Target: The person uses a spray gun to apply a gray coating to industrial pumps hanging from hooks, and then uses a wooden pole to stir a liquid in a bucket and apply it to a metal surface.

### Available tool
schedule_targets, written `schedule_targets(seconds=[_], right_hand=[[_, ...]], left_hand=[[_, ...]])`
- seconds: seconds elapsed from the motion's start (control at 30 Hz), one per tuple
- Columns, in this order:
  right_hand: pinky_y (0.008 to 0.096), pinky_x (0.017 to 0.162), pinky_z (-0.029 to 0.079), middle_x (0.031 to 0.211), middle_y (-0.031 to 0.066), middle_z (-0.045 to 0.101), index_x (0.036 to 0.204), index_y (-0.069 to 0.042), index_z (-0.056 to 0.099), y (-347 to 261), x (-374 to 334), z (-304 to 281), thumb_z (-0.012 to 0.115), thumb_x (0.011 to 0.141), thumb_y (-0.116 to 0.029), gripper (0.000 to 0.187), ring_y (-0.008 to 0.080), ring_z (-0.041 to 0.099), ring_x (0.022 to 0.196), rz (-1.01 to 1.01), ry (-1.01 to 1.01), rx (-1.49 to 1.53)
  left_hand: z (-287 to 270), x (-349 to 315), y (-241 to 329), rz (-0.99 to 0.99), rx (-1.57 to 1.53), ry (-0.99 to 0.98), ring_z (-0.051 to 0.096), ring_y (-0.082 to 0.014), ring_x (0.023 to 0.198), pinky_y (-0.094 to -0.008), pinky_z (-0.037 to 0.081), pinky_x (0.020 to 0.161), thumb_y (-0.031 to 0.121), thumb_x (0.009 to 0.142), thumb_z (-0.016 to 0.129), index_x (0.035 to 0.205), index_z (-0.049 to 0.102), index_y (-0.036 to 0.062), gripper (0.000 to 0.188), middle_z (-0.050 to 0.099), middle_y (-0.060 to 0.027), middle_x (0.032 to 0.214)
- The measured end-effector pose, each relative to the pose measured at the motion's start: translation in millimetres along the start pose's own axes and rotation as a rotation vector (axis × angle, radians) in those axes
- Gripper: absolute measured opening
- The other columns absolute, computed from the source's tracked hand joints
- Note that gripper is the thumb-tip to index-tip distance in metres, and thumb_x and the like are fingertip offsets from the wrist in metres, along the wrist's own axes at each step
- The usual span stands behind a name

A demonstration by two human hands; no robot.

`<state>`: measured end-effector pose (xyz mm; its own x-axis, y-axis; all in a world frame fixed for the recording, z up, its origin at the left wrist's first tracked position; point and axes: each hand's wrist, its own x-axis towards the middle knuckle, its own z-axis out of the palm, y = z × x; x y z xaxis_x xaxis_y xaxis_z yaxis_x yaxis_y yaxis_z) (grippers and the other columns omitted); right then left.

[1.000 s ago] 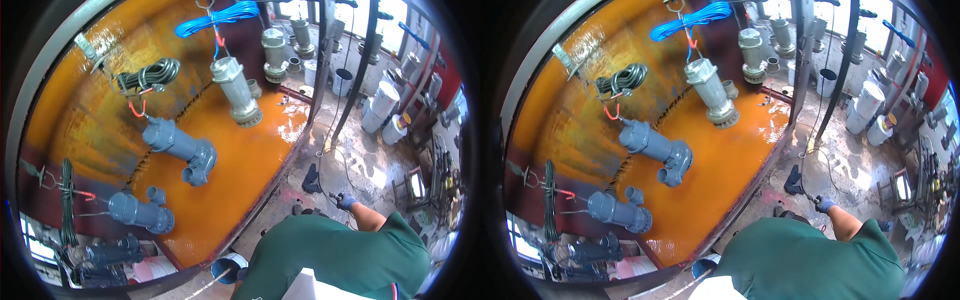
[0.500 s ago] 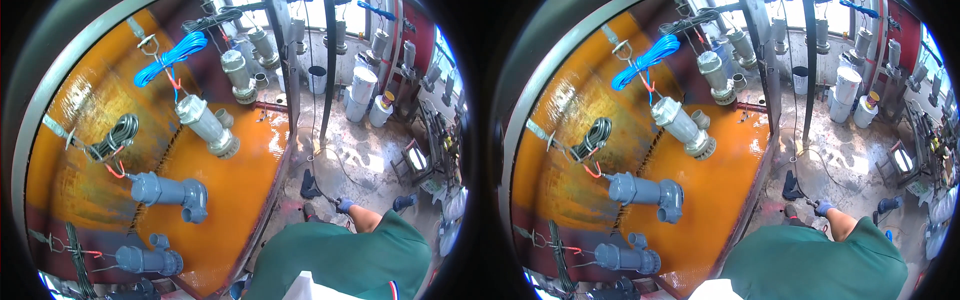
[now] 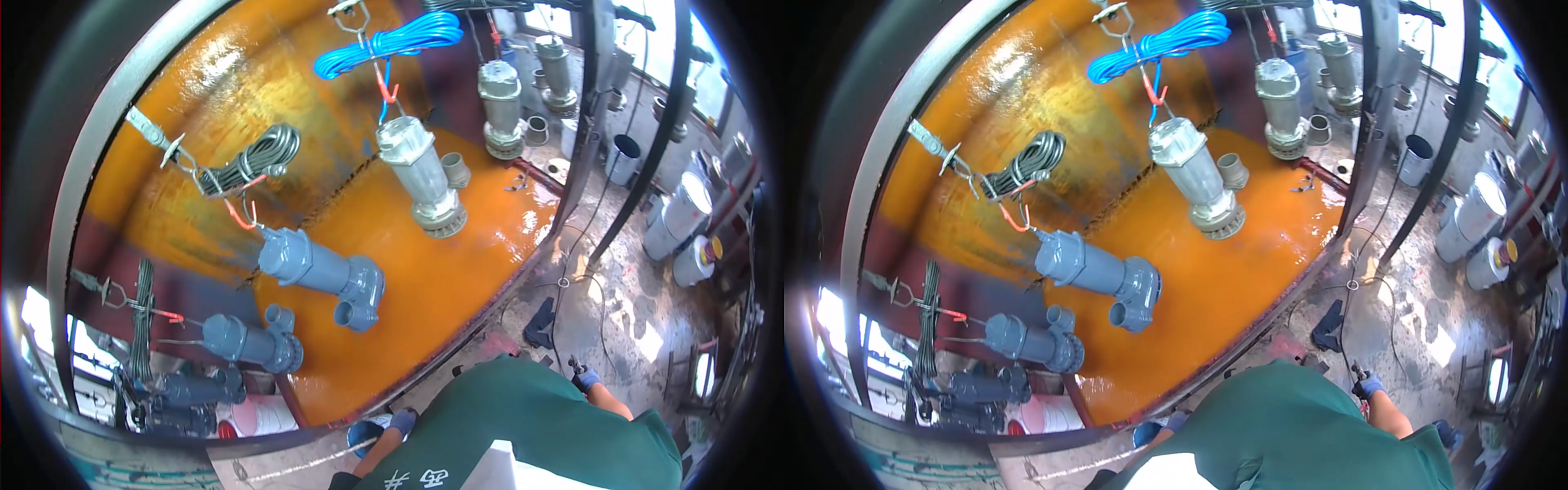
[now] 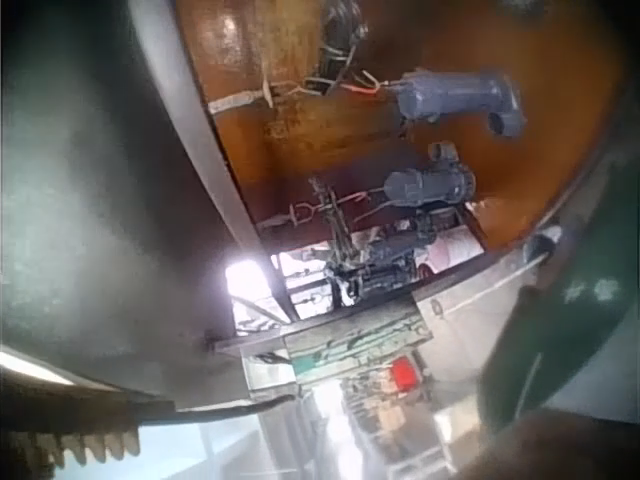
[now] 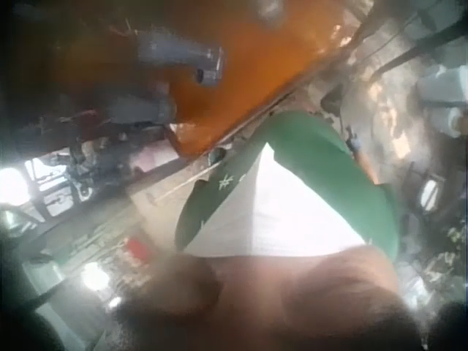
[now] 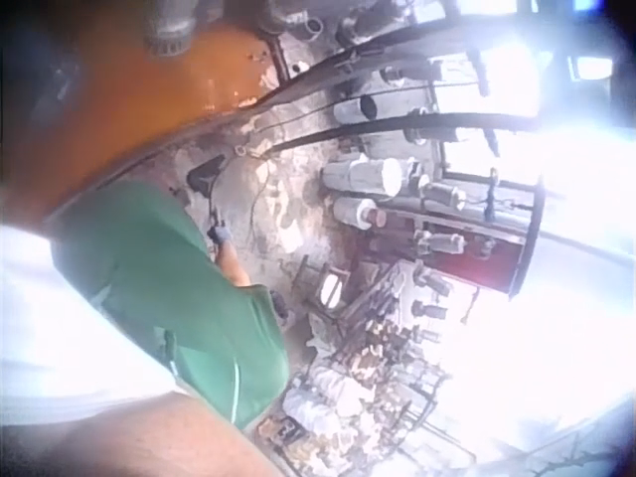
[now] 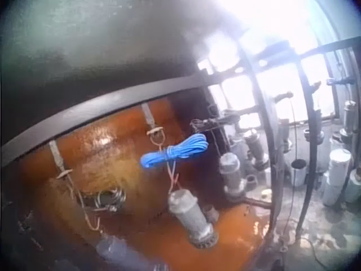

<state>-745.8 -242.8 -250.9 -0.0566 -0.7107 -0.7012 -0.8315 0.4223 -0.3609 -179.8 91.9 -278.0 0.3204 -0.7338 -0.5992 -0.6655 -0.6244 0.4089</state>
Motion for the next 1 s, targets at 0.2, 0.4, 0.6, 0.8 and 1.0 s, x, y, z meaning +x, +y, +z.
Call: schedule_targets(seconds=[0.2,0.4,0.6,0.8,1.0], right_hand=[[0.0386,0.061,0.058,0.079,0.0135,0.073,0.104,-0.005,0.071,-30,33,-46,0.084,0.059,-0.018,0.049,0.0246,0.071,0.065,0.011,-0.045,0.005],[0.0371,0.056,0.054,0.075,0.0111,0.07,0.104,-0.004,0.071,-39,90,-58,0.083,0.065,-0.019,0.044,0.022,0.067,0.06,-0.079,-0.033,0.171],[0.0351,0.054,0.052,0.075,0.0103,0.072,0.113,-0.007,0.07,-106,116,-76,0.076,0.082,-0.024,0.036,0.0199,0.067,0.059,-0.253,-0.177,0.21],[0.0344,0.061,0.052,0.081,0.0088,0.07,0.106,-0.006,0.066,-130,124,-79,0.065,0.089,-0.015,0.02,0.0172,0.066,0.065,-0.58,-0.014,0.224],[0.0379,0.076,0.054,0.091,0.0144,0.072,0.111,-0.005,0.066,-172,66,-114,0.069,0.084,-0.014,0.028,0.0246,0.071,0.085,-0.68,0.044,0.234]], left_hand=[[0,20,58,-0.186,-0.097,0.007,0.065,-0.0449,0.109,-0.0484,0.051,0.096,0.035,0.093,0.051,0.112,0.073,0.0087,0.04,0.07,-0.0241,0.115],[-38,46,138,-0.211,-0.158,0.129,0.064,-0.0448,0.109,-0.0499,0.05,0.097,0.04,0.094,0.051,0.114,0.072,0.0076,0.043,0.067,-0.0262,0.116],[-94,114,194,-0.042,-0.334,0.54,0.061,-0.0415,0.12,-0.046,0.05,0.101,0.02,0.087,0.07,0.156,0.038,0.0179,0.076,0.062,-0.0283,0.129],[-282,163,328,0.349,-0.183,0.944,0.055,-0.036,0.125,-0.0441,0.047,0.105,0.012,0.082,0.073,0.158,0.032,0.0129,0.087,0.049,-0.021,0.146],[-458,180,470,0.722,0.134,1.369,0.046,-0.041,0.132,-0.0492,0.038,0.112,0.009,0.079,0.076,0.139,0.055,0.0033,0.064,0.047,-0.0238,0.144]])
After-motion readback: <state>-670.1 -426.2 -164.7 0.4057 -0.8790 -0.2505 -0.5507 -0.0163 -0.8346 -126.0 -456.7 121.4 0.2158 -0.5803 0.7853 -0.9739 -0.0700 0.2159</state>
